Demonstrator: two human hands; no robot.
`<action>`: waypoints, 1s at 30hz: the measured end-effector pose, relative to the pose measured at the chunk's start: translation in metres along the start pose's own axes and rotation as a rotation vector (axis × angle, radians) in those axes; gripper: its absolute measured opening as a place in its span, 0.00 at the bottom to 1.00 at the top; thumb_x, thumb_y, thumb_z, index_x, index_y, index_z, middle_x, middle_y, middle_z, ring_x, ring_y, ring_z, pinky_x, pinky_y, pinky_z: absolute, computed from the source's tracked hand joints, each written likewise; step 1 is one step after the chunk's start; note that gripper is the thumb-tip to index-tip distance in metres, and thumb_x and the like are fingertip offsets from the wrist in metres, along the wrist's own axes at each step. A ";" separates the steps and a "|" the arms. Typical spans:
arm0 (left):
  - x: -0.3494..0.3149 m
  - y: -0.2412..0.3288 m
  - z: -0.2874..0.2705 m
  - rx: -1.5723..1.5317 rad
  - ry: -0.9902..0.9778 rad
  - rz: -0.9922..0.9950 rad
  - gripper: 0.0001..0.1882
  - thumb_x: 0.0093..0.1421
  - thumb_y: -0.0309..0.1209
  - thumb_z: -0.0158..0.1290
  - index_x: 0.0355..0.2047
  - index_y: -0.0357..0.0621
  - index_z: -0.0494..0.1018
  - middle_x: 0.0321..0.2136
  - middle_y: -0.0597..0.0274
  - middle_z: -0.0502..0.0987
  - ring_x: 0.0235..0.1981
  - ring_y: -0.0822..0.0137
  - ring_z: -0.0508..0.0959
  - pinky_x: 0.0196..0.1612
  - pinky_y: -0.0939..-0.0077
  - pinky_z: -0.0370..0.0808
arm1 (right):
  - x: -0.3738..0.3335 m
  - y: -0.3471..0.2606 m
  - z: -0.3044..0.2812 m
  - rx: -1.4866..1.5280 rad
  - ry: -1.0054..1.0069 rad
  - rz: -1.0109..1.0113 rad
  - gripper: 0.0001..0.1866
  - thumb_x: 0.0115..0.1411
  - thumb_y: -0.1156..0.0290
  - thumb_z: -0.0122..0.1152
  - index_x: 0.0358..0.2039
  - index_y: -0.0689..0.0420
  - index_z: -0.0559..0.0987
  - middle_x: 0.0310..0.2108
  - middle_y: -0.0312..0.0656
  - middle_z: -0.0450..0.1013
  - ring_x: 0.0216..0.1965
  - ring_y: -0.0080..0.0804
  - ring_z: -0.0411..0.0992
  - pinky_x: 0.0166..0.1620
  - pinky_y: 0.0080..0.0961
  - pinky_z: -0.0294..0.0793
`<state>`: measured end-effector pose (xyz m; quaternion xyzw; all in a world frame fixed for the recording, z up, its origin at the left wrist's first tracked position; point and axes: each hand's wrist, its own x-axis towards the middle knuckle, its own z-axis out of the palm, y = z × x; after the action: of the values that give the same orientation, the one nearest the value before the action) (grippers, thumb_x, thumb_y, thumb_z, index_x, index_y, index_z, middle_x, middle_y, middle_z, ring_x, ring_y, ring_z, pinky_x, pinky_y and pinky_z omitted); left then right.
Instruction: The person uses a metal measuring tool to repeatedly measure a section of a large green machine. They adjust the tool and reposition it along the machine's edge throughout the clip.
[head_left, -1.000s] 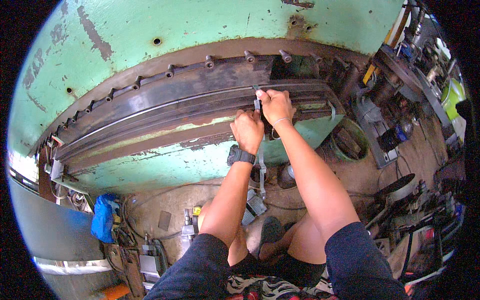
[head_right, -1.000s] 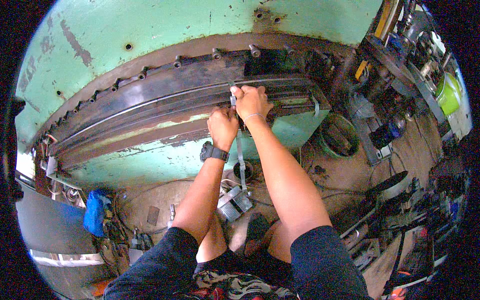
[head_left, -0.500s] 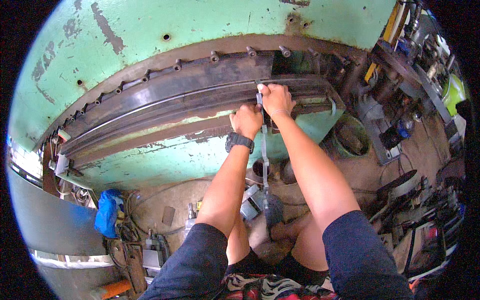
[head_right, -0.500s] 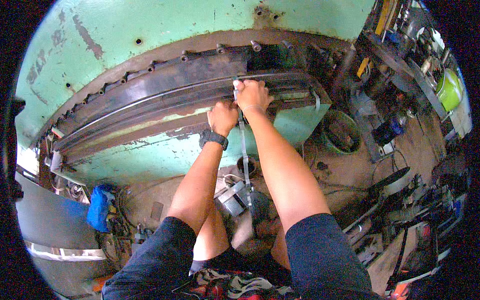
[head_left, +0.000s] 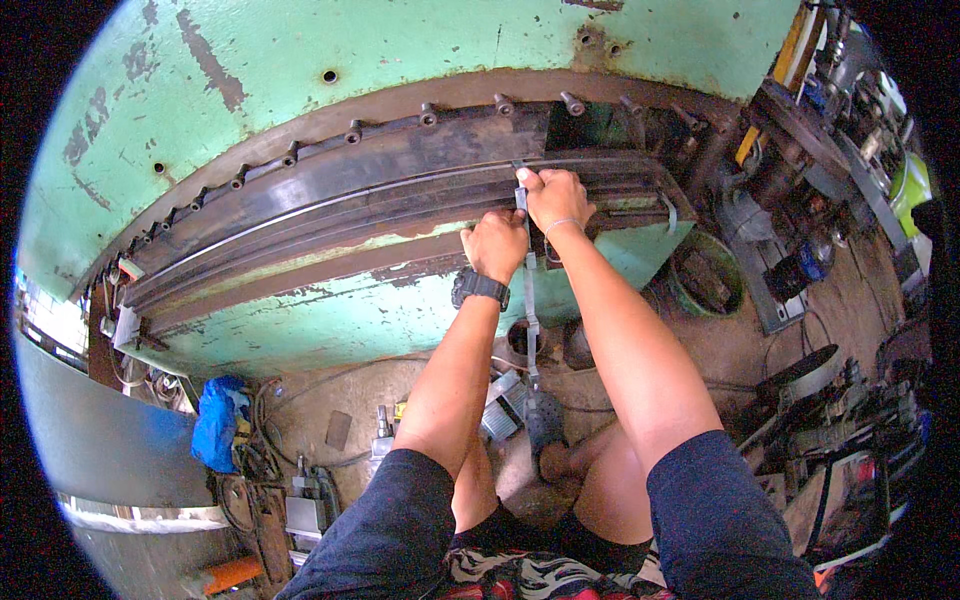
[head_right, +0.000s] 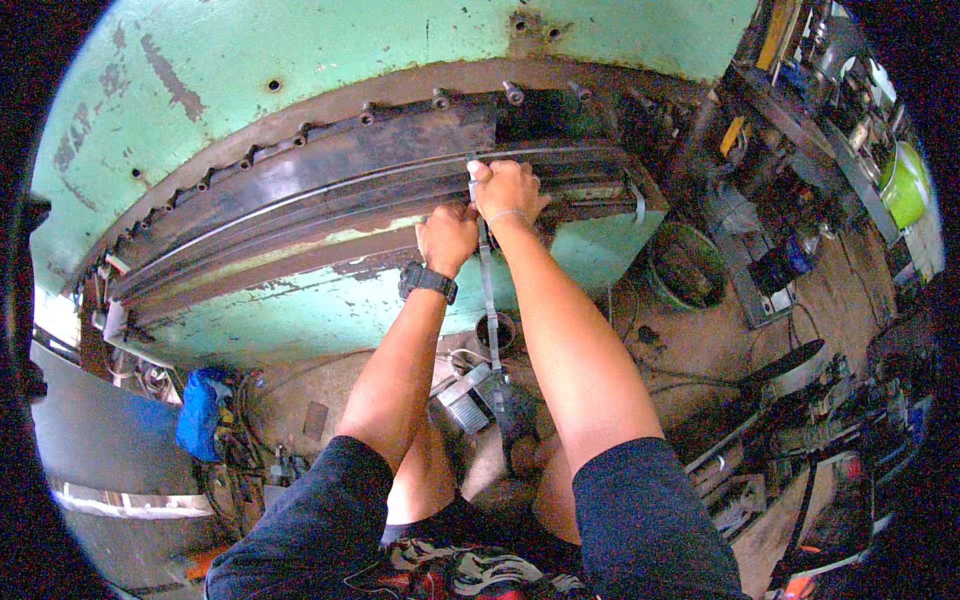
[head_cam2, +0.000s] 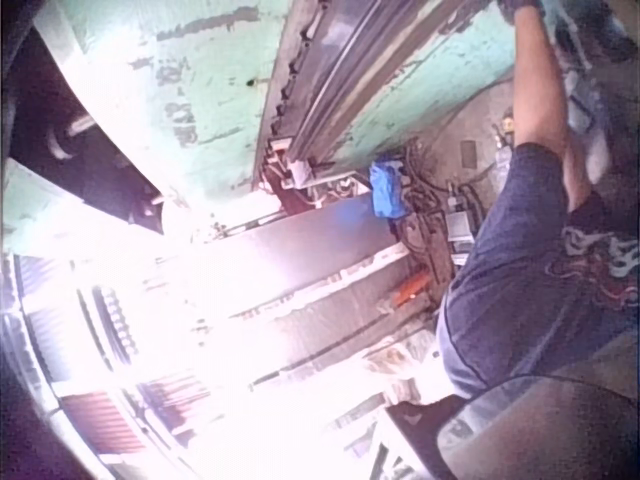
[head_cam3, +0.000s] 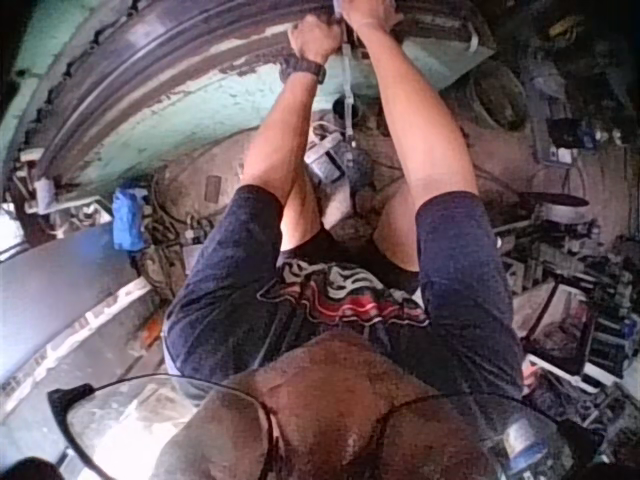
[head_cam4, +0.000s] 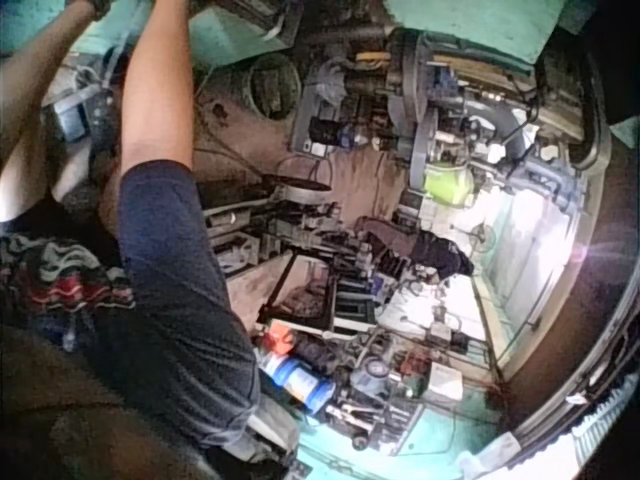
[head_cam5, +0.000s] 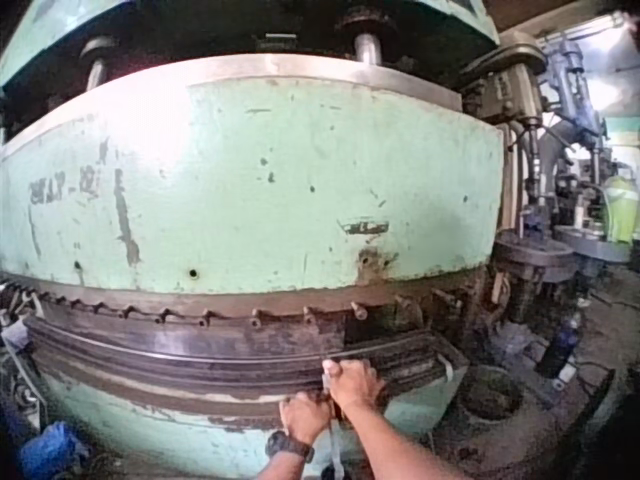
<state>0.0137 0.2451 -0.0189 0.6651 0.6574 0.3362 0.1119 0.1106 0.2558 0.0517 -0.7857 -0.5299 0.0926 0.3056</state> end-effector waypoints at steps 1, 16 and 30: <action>0.000 0.001 -0.001 -0.005 0.002 0.004 0.19 0.65 0.47 0.50 0.28 0.50 0.84 0.30 0.48 0.83 0.35 0.48 0.83 0.47 0.51 0.69 | 0.000 0.001 0.000 -0.002 -0.005 0.005 0.25 0.62 0.38 0.55 0.41 0.44 0.85 0.53 0.48 0.74 0.55 0.53 0.73 0.57 0.65 0.65; -0.001 0.003 -0.003 -0.031 0.003 -0.017 0.18 0.64 0.46 0.51 0.30 0.50 0.84 0.30 0.47 0.83 0.35 0.47 0.83 0.48 0.54 0.68 | 0.001 0.004 0.005 0.007 0.056 -0.028 0.25 0.62 0.39 0.56 0.38 0.47 0.85 0.48 0.49 0.76 0.53 0.53 0.74 0.56 0.64 0.65; 0.001 0.002 -0.003 -0.014 -0.007 -0.005 0.19 0.64 0.46 0.50 0.30 0.48 0.84 0.31 0.46 0.83 0.36 0.45 0.83 0.48 0.50 0.69 | -0.002 -0.001 0.000 -0.011 0.024 -0.008 0.25 0.62 0.39 0.55 0.42 0.45 0.85 0.52 0.48 0.74 0.55 0.53 0.73 0.59 0.64 0.63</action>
<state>0.0134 0.2452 -0.0147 0.6638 0.6562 0.3382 0.1199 0.1093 0.2545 0.0514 -0.7863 -0.5297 0.0788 0.3081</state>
